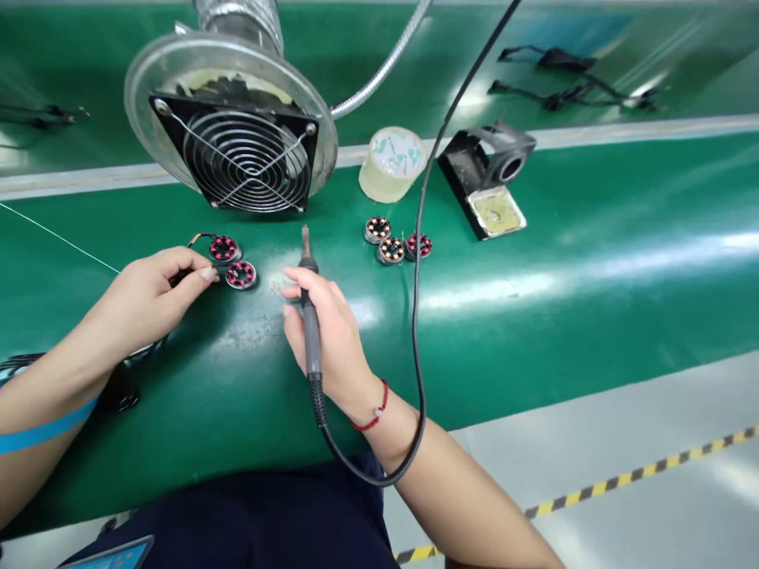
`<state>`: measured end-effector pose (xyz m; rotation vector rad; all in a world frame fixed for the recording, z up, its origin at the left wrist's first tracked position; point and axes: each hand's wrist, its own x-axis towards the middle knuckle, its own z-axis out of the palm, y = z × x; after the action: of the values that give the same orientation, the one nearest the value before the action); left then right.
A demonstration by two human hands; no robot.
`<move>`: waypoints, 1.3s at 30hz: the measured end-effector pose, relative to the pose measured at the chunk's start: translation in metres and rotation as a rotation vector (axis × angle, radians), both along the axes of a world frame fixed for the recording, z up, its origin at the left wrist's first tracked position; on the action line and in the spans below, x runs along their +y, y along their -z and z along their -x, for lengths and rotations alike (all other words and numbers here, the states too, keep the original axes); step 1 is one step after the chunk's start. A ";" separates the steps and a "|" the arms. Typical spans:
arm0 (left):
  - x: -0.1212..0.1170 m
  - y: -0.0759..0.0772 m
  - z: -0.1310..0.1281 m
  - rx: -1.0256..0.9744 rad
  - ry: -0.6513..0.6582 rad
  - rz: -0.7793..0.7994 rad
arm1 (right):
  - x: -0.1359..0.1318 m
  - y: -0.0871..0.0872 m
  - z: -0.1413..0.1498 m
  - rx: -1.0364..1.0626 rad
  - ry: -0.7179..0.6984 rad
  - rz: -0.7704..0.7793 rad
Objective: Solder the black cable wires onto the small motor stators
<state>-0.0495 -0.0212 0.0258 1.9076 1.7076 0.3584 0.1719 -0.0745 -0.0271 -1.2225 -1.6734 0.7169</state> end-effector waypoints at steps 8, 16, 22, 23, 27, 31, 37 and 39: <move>0.006 0.003 -0.026 0.484 0.005 -0.020 | -0.006 -0.008 -0.010 -0.045 0.005 0.043; 0.021 0.001 -0.022 0.534 -0.078 0.024 | -0.007 -0.012 -0.014 -0.129 -0.022 -0.068; 0.028 0.009 -0.009 0.505 -0.079 0.002 | -0.010 -0.004 -0.017 -0.153 -0.071 -0.041; 0.032 0.010 -0.003 0.501 -0.097 -0.001 | -0.011 -0.001 -0.016 -0.135 -0.055 -0.024; 0.074 0.005 0.030 0.484 -0.221 -0.039 | -0.017 0.008 -0.008 -0.034 0.038 0.036; 0.147 -0.004 0.043 0.426 -0.265 -0.140 | -0.017 0.017 -0.003 -0.019 0.059 0.056; 0.219 0.000 -0.004 0.278 -0.084 -0.226 | 0.003 0.027 -0.020 -0.086 0.095 -0.008; 0.225 0.004 -0.017 0.259 -0.011 -0.213 | 0.009 0.030 -0.026 -0.120 0.065 -0.039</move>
<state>-0.0322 0.2036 0.0222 2.1783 1.9113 0.3190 0.1984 -0.0651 -0.0569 -1.3085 -1.7285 0.5787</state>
